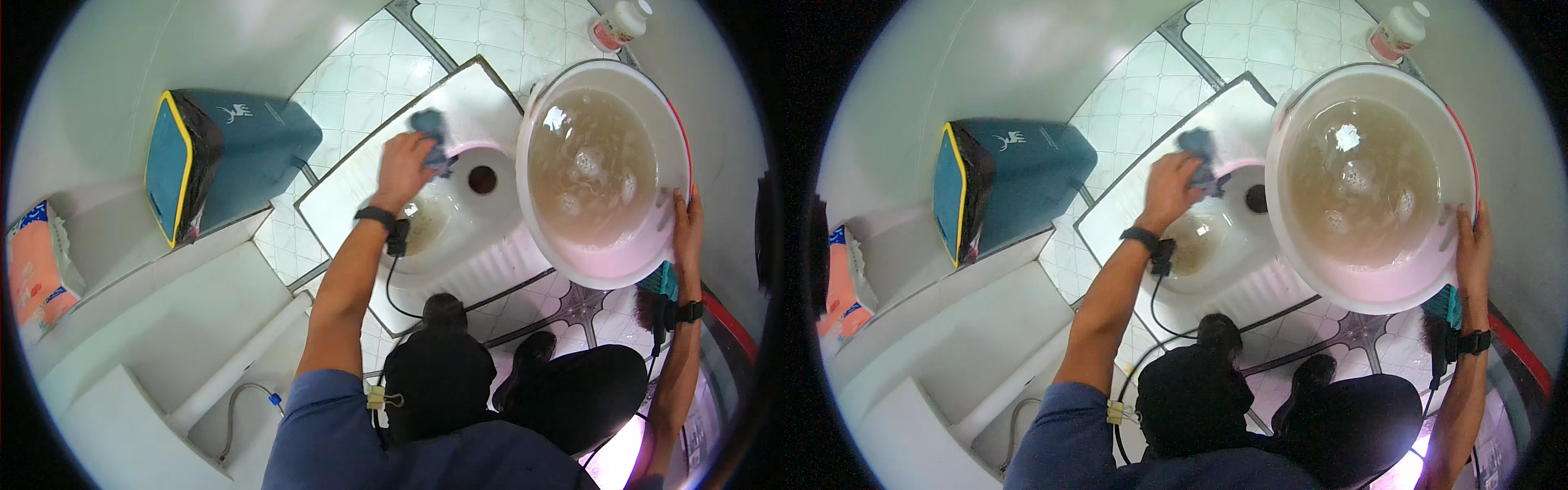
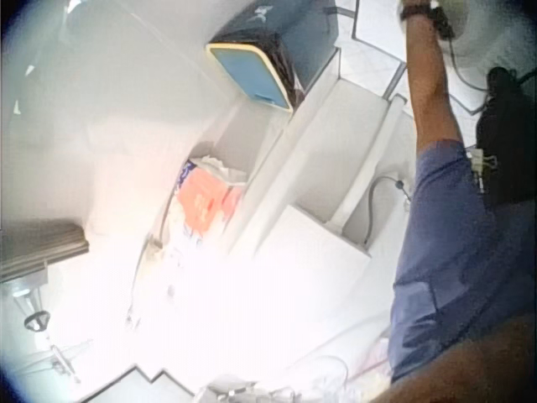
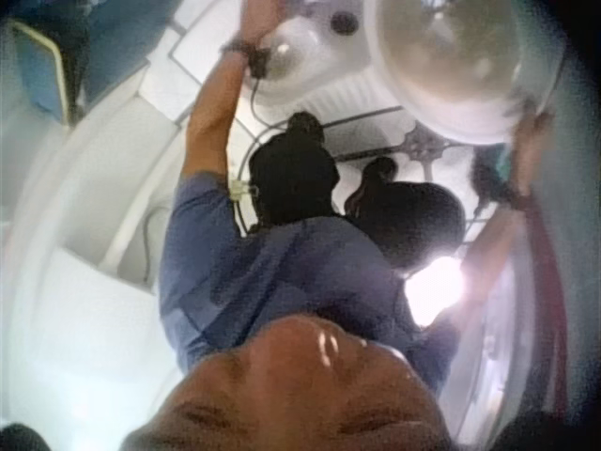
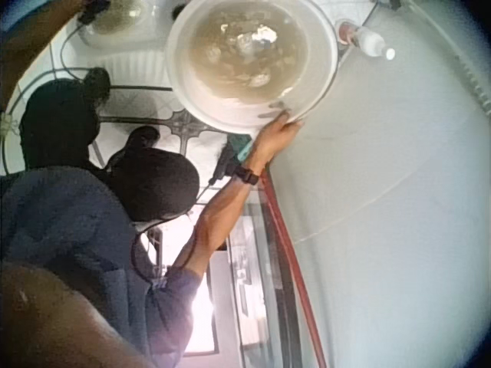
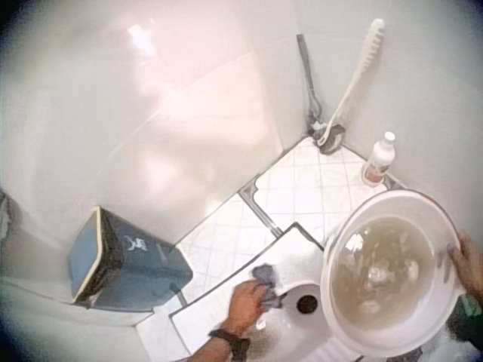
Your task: The person cleans a bathroom floor and surfaces with a cloth, periodically rinsing and wringing the cloth in a bucket of water, and then picks up a brush to scrub the water in the bucket.
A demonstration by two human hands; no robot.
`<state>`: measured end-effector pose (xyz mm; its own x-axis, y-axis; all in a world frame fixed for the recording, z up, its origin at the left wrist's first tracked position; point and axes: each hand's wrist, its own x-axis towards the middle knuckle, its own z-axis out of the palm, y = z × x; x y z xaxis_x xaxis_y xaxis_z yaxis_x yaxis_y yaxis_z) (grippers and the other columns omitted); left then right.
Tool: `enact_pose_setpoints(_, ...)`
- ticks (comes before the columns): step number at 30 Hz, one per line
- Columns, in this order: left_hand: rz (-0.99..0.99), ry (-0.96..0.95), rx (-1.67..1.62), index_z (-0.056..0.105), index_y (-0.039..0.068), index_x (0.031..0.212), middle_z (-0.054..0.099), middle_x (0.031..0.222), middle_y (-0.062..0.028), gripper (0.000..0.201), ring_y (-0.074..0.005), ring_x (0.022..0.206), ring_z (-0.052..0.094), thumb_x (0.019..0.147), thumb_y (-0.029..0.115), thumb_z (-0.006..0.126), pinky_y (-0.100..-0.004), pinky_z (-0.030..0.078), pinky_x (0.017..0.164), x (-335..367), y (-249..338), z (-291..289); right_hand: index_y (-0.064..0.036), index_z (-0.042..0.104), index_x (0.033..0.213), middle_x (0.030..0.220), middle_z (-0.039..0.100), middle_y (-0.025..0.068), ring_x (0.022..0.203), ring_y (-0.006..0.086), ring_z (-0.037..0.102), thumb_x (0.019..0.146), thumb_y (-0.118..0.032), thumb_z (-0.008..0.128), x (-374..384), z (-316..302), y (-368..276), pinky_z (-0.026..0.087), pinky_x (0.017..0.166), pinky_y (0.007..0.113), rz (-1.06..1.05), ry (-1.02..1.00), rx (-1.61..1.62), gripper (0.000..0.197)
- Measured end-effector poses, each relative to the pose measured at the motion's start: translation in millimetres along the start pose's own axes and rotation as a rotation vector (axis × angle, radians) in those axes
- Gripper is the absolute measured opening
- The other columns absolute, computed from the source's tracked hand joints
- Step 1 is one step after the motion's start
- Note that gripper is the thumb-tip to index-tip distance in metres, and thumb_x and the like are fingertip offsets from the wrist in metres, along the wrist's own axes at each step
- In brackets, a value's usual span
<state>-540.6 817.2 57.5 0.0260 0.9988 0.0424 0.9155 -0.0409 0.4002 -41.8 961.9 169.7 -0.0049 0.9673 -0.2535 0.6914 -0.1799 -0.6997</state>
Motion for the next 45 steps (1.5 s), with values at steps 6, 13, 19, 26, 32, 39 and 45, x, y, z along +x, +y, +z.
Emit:
enact_pose_setpoints(6, -0.357, -0.075, 0.203, 0.061, 0.008, 0.106, 0.058, 0.096, -0.0121, 0.044, -0.0316, 0.094, 0.056, 0.067, 0.019, 0.077, -0.0424, 0.043, 0.079, -95.1, -27.5, -22.3, 0.0012, 0.048, 0.132, 0.118, 0.059, 0.0169, 0.104, 0.0209, 0.056, 0.098, -0.024, 0.049, 1.2, 7.7, -9.0, 0.042, 0.093, 0.031, -0.051, 0.006, -0.156, 0.042)
enact_pose_setpoints(13, -0.484, 0.117, 0.345, 0.06, 0.006, 0.097, 0.06, 0.087, -0.0135, 0.036, -0.0331, 0.087, 0.06, 0.069, 0.022, 0.077, -0.0442, 0.047, 0.069, -26.6, -31.4, -5.8, 0.0012, 0.049, 0.13, 0.114, 0.06, 0.0142, 0.098, 0.0174, 0.056, 0.098, -0.025, 0.049, 2.5, 1.9, -5.8, 0.044, 0.089, 0.03, -0.013, -0.016, 0.005, 0.041)
enact_pose_setpoints(19, -0.475, 0.099, 0.226, 0.057, 0.006, 0.103, 0.059, 0.097, -0.0155, 0.042, -0.0349, 0.091, 0.058, 0.07, 0.021, 0.077, -0.0457, 0.048, 0.075, -37.1, -12.1, 9.5, 0.001, 0.049, 0.13, 0.108, 0.061, 0.011, 0.094, 0.0149, 0.056, 0.099, -0.025, 0.049, 1.6, 4.9, -7.7, 0.045, 0.085, 0.029, -0.029, -0.014, -0.052, 0.04)
enact_pose_setpoints(26, -0.482, 0.086, 0.221, 0.057, 0.005, 0.101, 0.058, 0.095, -0.0155, 0.042, -0.0352, 0.091, 0.058, 0.068, 0.021, 0.078, -0.0448, 0.049, 0.072, -38.2, 2.7, 7.8, 0.0012, 0.049, 0.13, 0.115, 0.06, 0.012, 0.1, 0.0157, 0.054, 0.099, -0.022, 0.049, -0.6, 3.5, -4.4, 0.043, 0.09, 0.029, -0.05, -0.002, -0.007, 0.039)
enact_pose_setpoints(32, -0.668, 0.156, 0.195, 0.055, 0.005, 0.107, 0.058, 0.099, -0.0162, 0.048, -0.0365, 0.096, 0.058, 0.068, 0.022, 0.078, -0.0445, 0.05, 0.078, -39.8, 8.0, 18.2, 0.0009, 0.049, 0.13, 0.118, 0.059, 0.0127, 0.104, 0.0169, 0.054, 0.098, -0.021, 0.049, -1.6, 5.1, -8.6, 0.042, 0.092, 0.029, -0.092, 0.007, -0.081, 0.038)
enact_pose_setpoints(39, -0.847, 0.13, 0.192, 0.056, 0.004, 0.111, 0.061, 0.104, -0.0166, 0.049, -0.0356, 0.097, 0.06, 0.072, 0.027, 0.073, -0.0446, 0.049, 0.081, -7.0, -13.4, -1.7, 0.0014, 0.05, 0.129, 0.118, 0.06, 0.0147, 0.105, 0.0187, 0.055, 0.098, -0.018, 0.048, -4.7, 10.7, -17.3, 0.041, 0.094, 0.03, -0.078, 0.02, -0.062, 0.036)
enact_pose_setpoints(45, -0.784, 0.116, 0.142, 0.056, 0.006, 0.114, 0.061, 0.108, -0.0177, 0.05, -0.035, 0.102, 0.059, 0.071, 0.026, 0.073, -0.0444, 0.05, 0.084, -25.6, 8.4, 19.6, 0.0028, 0.05, 0.128, 0.117, 0.06, 0.0152, 0.103, 0.0195, 0.056, 0.098, -0.018, 0.05, -1.3, 7.0, -1.5, 0.042, 0.093, 0.03, -0.097, 0.05, -0.021, 0.037)
